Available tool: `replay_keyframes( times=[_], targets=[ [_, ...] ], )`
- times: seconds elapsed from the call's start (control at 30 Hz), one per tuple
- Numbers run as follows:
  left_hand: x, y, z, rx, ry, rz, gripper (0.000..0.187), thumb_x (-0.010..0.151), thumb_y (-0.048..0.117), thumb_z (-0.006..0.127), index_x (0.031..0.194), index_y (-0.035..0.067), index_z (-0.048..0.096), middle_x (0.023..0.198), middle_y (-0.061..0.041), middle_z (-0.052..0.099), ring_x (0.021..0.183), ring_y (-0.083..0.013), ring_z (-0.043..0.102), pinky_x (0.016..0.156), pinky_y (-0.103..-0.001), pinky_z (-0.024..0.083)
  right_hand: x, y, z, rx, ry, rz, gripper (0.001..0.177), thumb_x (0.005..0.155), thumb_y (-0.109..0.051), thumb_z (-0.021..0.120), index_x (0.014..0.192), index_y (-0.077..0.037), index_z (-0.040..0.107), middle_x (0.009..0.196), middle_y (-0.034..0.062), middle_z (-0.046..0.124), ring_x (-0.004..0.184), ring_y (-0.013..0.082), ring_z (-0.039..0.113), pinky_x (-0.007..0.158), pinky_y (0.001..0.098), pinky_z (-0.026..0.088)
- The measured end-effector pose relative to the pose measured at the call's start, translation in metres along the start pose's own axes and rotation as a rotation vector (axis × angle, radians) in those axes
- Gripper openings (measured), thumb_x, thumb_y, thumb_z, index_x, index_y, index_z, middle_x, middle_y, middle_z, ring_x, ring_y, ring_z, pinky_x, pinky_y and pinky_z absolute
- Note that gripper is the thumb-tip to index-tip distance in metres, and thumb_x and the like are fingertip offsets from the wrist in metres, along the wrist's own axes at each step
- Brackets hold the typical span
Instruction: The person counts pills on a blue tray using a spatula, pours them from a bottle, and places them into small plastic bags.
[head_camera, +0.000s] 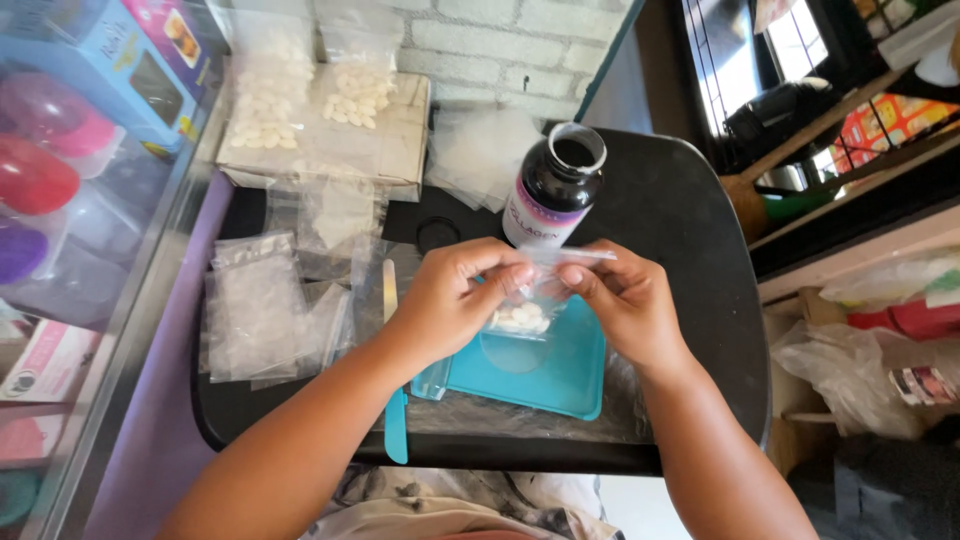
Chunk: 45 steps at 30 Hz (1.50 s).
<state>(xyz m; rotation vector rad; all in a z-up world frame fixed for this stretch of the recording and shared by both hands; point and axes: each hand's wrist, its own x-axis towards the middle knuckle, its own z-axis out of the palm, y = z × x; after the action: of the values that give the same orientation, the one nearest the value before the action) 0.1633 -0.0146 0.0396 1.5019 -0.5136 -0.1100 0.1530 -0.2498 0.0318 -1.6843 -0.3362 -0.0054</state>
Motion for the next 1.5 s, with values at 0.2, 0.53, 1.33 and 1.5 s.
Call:
replay_keyframes(
  times=[0.2,0.53,1.33,1.5],
  targets=[
    [0.004,0.003,-0.009,0.105,0.030,0.100,0.015,0.099,0.015,0.070,0.100,0.001,0.075,0.084,-0.001,0.073,0.074,-0.0062,0.070,0.063,-0.024,0.055,-0.001,-0.014,0.003,-0.087,0.048,0.024,0.018,0.098,-0.010,0.070,0.108,0.004,0.075,0.096,0.0058,0.076,0.090,0.0112,0.070,0.082,0.0275,0.056],
    [0.020,-0.001,-0.055,-0.035,0.233,0.085,0.015,0.099,0.016,0.071,0.107,0.004,0.075,0.088,0.000,0.076,0.072,-0.0029,0.062,0.063,-0.021,0.049,0.077,-0.135,0.047,-0.526,-0.091,-0.065,0.019,0.091,-0.006,0.072,0.109,0.000,0.070,0.090,0.0049,0.076,0.081,0.0104,0.073,0.069,0.0258,0.059],
    [0.046,-0.070,-0.134,1.113,0.639,-0.193,0.055,0.090,0.038,0.067,0.134,0.005,0.061,0.151,-0.017,0.042,0.147,-0.0457,0.021,0.113,-0.076,0.008,0.340,-0.020,0.148,-0.666,-0.318,0.124,0.011,0.083,-0.005,0.071,0.092,-0.002,0.064,0.086,0.0131,0.073,0.077,0.0202,0.076,0.065,0.0345,0.059],
    [0.046,-0.067,-0.133,1.142,0.611,-0.212,0.059,0.091,0.041,0.065,0.137,0.004,0.058,0.153,-0.015,0.041,0.148,-0.0452,0.017,0.112,-0.076,0.005,0.329,-0.026,0.158,-1.054,-0.246,-0.039,0.010,0.082,-0.012,0.071,0.091,-0.007,0.071,0.092,0.0131,0.074,0.088,0.0310,0.071,0.079,0.0428,0.055]
  ],
)
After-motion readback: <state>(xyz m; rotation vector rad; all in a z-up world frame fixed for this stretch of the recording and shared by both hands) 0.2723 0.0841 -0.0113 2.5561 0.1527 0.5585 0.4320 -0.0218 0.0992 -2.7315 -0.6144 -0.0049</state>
